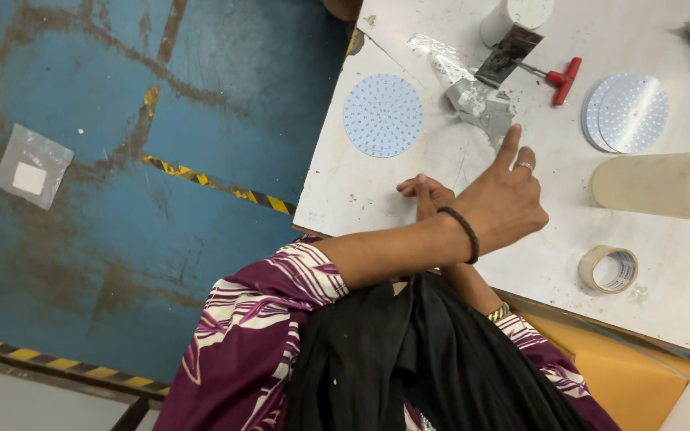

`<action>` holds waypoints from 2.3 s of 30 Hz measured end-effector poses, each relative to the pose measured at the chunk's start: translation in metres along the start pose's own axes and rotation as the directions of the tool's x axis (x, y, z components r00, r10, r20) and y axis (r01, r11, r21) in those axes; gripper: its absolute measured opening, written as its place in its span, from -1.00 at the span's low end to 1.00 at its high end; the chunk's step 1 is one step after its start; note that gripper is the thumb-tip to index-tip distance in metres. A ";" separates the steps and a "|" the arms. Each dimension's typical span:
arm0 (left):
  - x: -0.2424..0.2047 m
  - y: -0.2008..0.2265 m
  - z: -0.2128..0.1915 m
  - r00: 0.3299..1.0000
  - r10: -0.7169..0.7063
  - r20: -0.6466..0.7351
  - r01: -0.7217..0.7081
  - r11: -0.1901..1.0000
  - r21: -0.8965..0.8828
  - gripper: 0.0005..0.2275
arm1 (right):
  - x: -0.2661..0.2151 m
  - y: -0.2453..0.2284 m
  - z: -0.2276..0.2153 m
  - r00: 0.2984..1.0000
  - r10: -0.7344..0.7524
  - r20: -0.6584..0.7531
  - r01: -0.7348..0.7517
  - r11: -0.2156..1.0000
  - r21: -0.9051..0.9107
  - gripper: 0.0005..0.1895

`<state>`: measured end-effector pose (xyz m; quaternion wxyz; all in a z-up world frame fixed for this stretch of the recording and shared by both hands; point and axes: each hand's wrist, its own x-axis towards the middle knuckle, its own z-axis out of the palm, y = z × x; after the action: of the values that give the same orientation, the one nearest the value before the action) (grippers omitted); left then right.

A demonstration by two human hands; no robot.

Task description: The person places perforated circular discs onto a plastic sheet and spreads a gray paste over them using a small spatula. The person repeats this process for several discs, smoothing the paste and occasionally lifting the discs to check the coverage.

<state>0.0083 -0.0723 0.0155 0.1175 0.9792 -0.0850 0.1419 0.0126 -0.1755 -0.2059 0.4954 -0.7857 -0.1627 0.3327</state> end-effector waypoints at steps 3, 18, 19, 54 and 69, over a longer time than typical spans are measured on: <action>0.002 -0.011 -0.007 0.996 0.005 -0.088 -0.010 0.998 -0.057 -0.87 | 0.018 0.000 0.005 0.992 0.092 0.087 -0.126 0.814 0.567 -0.44; 0.010 -0.065 -0.060 0.976 -0.018 -0.216 -0.031 0.974 -0.223 -0.82 | -0.012 0.023 -0.088 0.934 -0.086 -0.346 -0.060 0.919 -0.390 -0.72; 0.009 -0.071 -0.065 0.970 -0.042 -0.239 -0.018 0.969 -0.246 -0.86 | -0.011 0.022 -0.108 0.898 -0.159 -0.411 -0.068 0.872 -0.485 -0.70; -0.060 -0.035 -0.018 0.997 -0.073 -0.020 0.059 0.908 -0.414 -0.86 | -0.089 0.042 -0.127 0.874 -0.276 -0.400 -0.107 0.693 -0.713 -0.38; -0.157 -0.019 0.078 0.994 -0.093 -0.054 0.068 0.932 -0.355 -0.74 | -0.048 0.022 -0.086 0.888 -0.346 -0.304 0.068 0.751 -0.657 -0.21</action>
<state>-0.1163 -0.0535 -0.1077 0.2998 0.9393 -0.0648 0.1538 0.0351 -0.2714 -0.1833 0.2612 -0.9330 -0.2459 0.0293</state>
